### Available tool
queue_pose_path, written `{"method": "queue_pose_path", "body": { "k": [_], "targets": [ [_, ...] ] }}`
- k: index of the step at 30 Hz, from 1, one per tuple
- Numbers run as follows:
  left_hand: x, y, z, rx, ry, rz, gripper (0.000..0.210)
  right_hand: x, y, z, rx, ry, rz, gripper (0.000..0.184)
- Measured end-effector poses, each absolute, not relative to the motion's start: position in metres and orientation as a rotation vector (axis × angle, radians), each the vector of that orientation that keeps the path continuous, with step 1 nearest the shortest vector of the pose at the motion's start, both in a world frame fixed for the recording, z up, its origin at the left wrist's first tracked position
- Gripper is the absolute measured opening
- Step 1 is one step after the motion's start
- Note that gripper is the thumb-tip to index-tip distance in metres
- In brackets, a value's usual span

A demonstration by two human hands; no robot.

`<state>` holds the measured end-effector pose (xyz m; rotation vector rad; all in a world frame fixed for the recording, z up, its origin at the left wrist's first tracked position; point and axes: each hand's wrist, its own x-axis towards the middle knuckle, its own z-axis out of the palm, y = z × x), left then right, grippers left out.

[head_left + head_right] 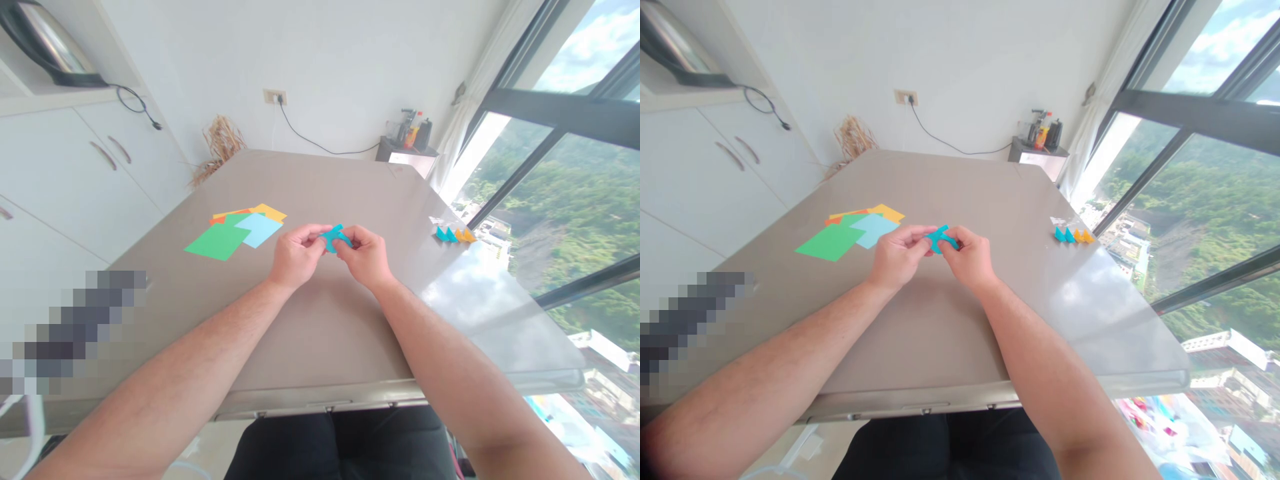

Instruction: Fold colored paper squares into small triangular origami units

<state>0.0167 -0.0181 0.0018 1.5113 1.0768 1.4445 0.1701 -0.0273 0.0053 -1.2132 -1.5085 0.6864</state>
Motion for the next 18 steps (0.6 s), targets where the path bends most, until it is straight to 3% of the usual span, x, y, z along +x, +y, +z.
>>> {"method": "queue_pose_path", "body": {
  "k": [9,18],
  "targets": [
    [0.0127,-0.0146,-0.0018,1.440,0.990,1.419,0.032,0.1707,-0.0268,0.0066,-1.154,-1.460,0.767,0.009],
    [0.0116,-0.0124,-0.0014,1.418,1.013,1.421,0.027,0.1749,-0.0261,0.0111,-1.065,-1.462,0.939,0.012]
  ]
}}
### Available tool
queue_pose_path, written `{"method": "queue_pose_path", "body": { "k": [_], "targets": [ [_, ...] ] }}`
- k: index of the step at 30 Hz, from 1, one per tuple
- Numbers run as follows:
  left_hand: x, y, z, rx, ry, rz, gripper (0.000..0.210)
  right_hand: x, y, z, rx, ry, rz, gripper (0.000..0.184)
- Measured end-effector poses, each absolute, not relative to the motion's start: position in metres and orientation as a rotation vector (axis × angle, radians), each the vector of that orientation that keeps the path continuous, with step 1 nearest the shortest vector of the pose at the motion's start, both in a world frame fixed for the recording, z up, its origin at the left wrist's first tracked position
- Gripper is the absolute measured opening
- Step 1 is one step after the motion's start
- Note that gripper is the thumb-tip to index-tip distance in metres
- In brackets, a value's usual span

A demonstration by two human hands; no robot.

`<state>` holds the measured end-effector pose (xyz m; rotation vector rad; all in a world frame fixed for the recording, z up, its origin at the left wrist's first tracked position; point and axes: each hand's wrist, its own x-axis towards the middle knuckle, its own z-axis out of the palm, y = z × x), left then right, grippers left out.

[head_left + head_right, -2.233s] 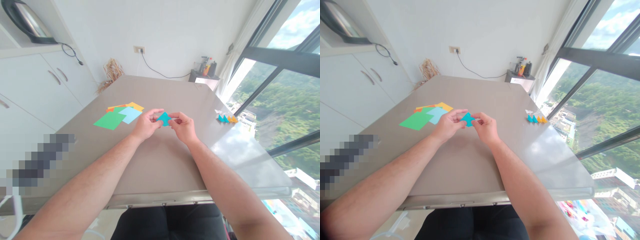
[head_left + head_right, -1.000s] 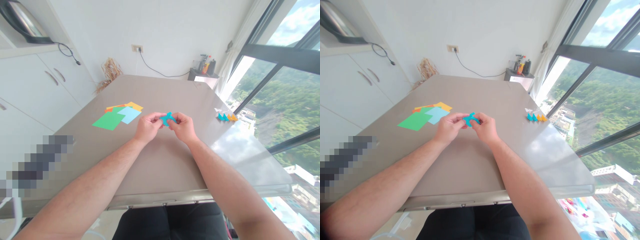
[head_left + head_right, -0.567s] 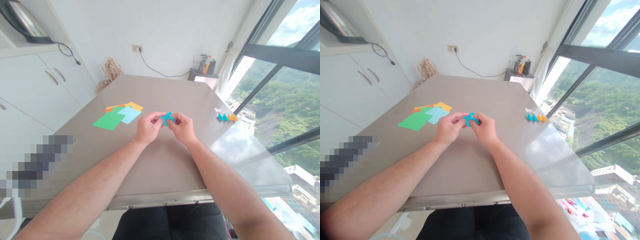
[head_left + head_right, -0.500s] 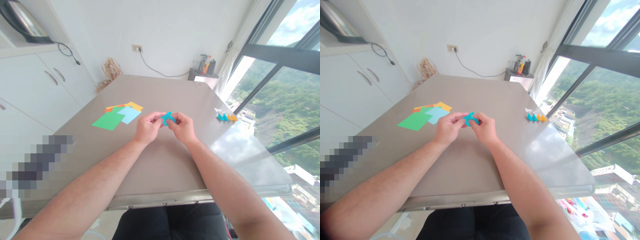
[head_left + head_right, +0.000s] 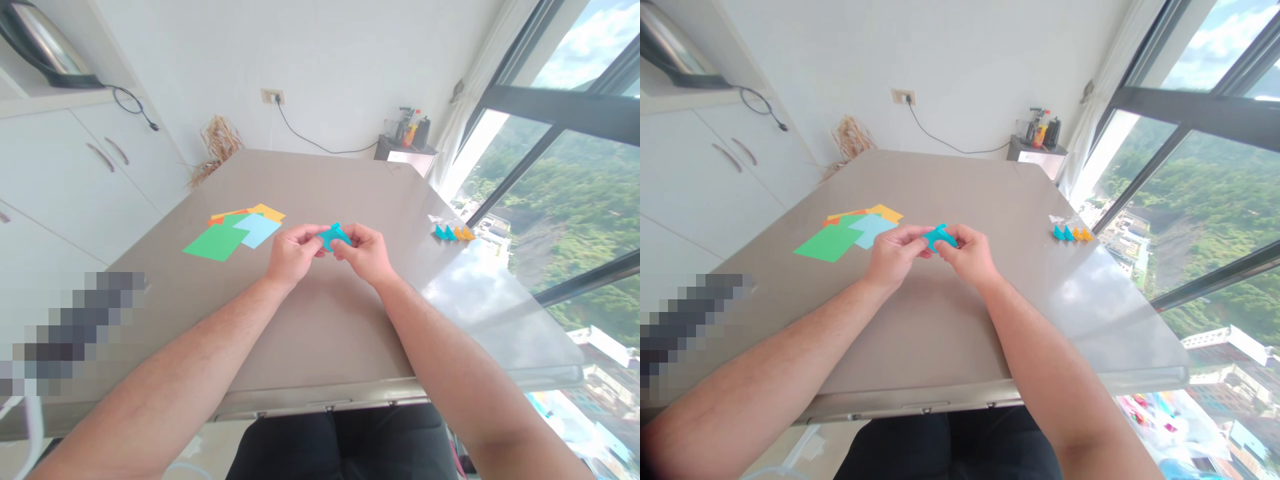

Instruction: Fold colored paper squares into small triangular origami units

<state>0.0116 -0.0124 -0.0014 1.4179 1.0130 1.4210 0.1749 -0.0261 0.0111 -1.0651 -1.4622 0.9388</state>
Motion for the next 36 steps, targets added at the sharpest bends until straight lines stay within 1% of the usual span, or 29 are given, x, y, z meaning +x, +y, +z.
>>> {"method": "queue_pose_path", "body": {
  "k": [3,5,10,16,25,36],
  "targets": [
    [0.0107,-0.0117,0.0006,1.354,1.041,1.447,0.027,0.1781,-0.0245,0.0130,-0.969,-1.437,1.097,0.022],
    [0.0103,-0.0114,0.0018,1.320,1.069,1.445,0.028,0.1795,-0.0232,0.0128,-0.957,-1.420,1.130,0.025],
    [0.0104,-0.0108,0.0029,1.275,1.085,1.439,0.029,0.1804,-0.0219,0.0110,-0.947,-1.426,1.127,0.025],
    [0.0103,-0.0124,0.0067,1.210,1.064,1.441,0.025,0.1817,-0.0217,0.0104,-0.919,-1.419,1.146,0.025],
    [0.0076,-0.0120,0.0036,1.317,1.062,1.424,0.025,0.1828,-0.0219,0.0120,-0.966,-1.407,1.142,0.024],
    [0.0083,-0.0115,0.0019,1.304,1.024,1.494,0.023,0.1826,-0.0222,0.0109,-0.947,-1.414,1.118,0.024]
  ]
}}
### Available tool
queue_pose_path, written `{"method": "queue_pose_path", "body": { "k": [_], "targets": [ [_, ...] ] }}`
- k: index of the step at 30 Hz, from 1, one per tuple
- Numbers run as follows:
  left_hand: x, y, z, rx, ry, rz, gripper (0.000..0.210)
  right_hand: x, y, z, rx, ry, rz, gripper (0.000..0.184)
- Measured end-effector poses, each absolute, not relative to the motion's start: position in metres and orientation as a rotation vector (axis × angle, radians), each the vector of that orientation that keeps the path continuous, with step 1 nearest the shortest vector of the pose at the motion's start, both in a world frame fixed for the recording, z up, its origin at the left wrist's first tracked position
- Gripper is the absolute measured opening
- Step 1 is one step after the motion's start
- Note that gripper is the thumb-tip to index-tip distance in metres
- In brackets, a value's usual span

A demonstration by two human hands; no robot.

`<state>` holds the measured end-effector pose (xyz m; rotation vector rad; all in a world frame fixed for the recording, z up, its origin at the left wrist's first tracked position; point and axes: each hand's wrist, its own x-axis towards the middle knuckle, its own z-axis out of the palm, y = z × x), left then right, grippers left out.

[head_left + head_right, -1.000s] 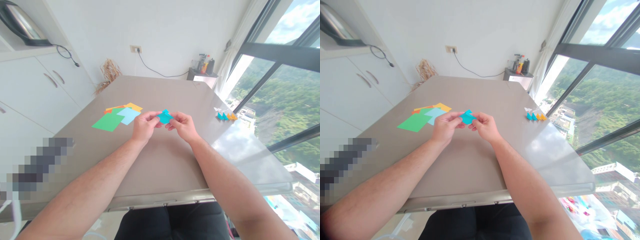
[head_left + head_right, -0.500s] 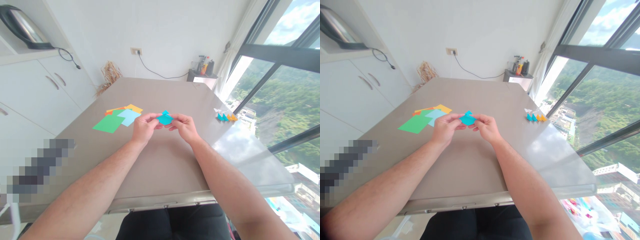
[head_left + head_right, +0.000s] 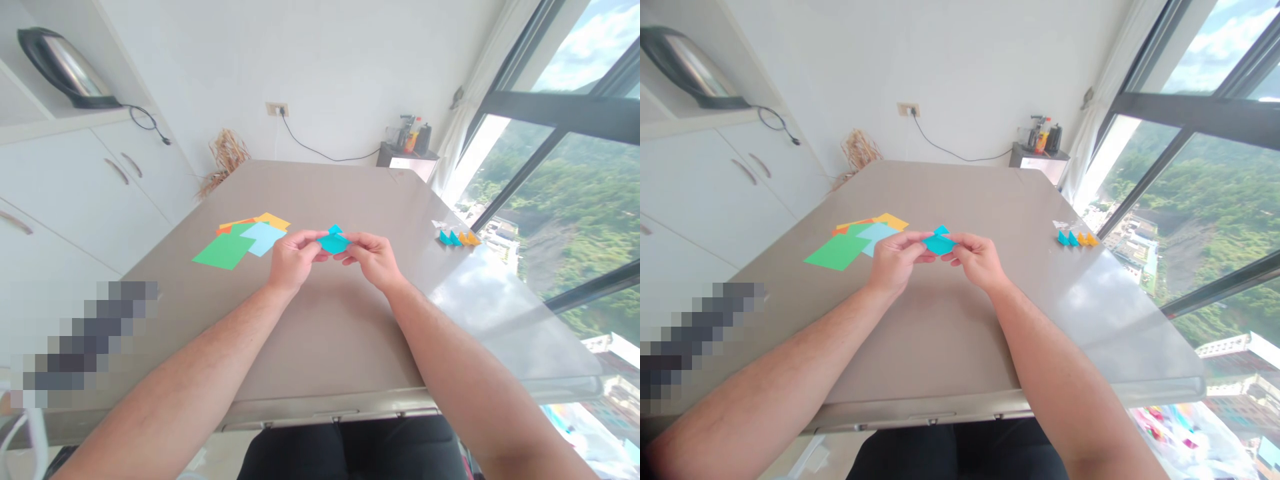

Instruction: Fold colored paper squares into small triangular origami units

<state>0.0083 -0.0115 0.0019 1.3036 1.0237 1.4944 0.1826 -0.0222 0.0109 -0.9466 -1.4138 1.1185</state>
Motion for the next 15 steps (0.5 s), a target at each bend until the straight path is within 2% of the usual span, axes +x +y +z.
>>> {"method": "queue_pose_path", "body": {
  "k": [15],
  "targets": [
    [0.0107,-0.0124,0.0004,1.204,1.055,1.543,0.016,0.1804,-0.0221,0.0081,-0.905,-1.335,1.195,0.026]
  ]
}}
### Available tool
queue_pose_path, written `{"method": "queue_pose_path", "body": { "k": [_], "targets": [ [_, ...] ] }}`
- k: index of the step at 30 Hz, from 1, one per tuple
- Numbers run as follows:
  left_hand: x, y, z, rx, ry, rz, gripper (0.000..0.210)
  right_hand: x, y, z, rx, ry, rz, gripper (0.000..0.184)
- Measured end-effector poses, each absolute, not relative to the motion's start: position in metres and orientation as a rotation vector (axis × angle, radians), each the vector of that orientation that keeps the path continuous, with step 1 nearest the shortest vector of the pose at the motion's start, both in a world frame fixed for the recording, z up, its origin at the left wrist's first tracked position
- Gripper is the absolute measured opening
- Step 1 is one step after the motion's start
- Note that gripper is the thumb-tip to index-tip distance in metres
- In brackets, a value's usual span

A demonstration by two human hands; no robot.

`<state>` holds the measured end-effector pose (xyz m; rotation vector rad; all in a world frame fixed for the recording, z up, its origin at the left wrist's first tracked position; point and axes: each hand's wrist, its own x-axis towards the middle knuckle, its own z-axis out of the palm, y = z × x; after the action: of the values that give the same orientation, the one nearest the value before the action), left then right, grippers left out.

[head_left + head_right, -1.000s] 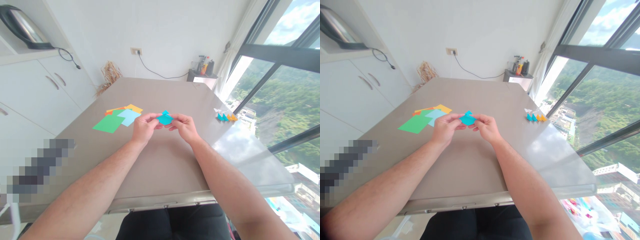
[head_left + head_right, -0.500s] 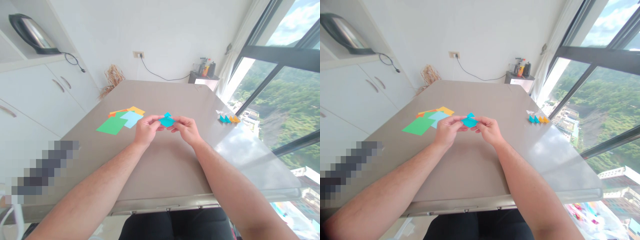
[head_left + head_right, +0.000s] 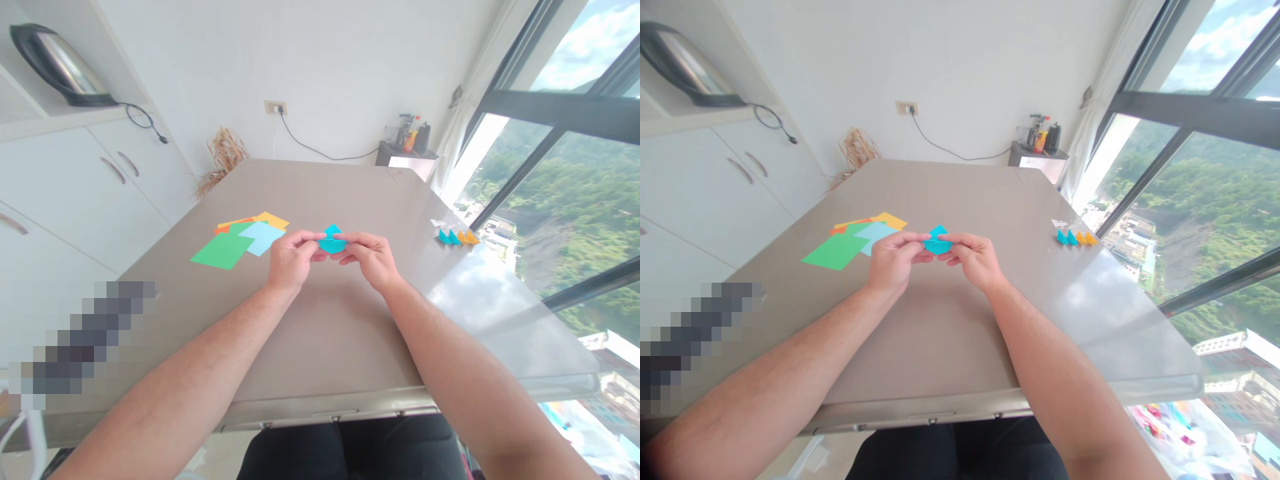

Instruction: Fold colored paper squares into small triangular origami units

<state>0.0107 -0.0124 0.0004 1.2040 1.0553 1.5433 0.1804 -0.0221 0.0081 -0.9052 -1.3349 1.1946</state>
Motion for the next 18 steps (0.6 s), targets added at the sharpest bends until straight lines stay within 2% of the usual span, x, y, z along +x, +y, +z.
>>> {"method": "queue_pose_path", "body": {
  "k": [11,18],
  "targets": [
    [0.0115,-0.0157,0.0097,1.047,1.015,1.465,0.009,0.1793,-0.0241,0.0113,-0.873,-1.218,1.260,0.012],
    [0.0077,-0.0159,0.0100,1.074,0.981,1.404,0.015,0.1800,-0.0244,0.0104,-0.890,-1.259,1.257,0.012]
  ]
}}
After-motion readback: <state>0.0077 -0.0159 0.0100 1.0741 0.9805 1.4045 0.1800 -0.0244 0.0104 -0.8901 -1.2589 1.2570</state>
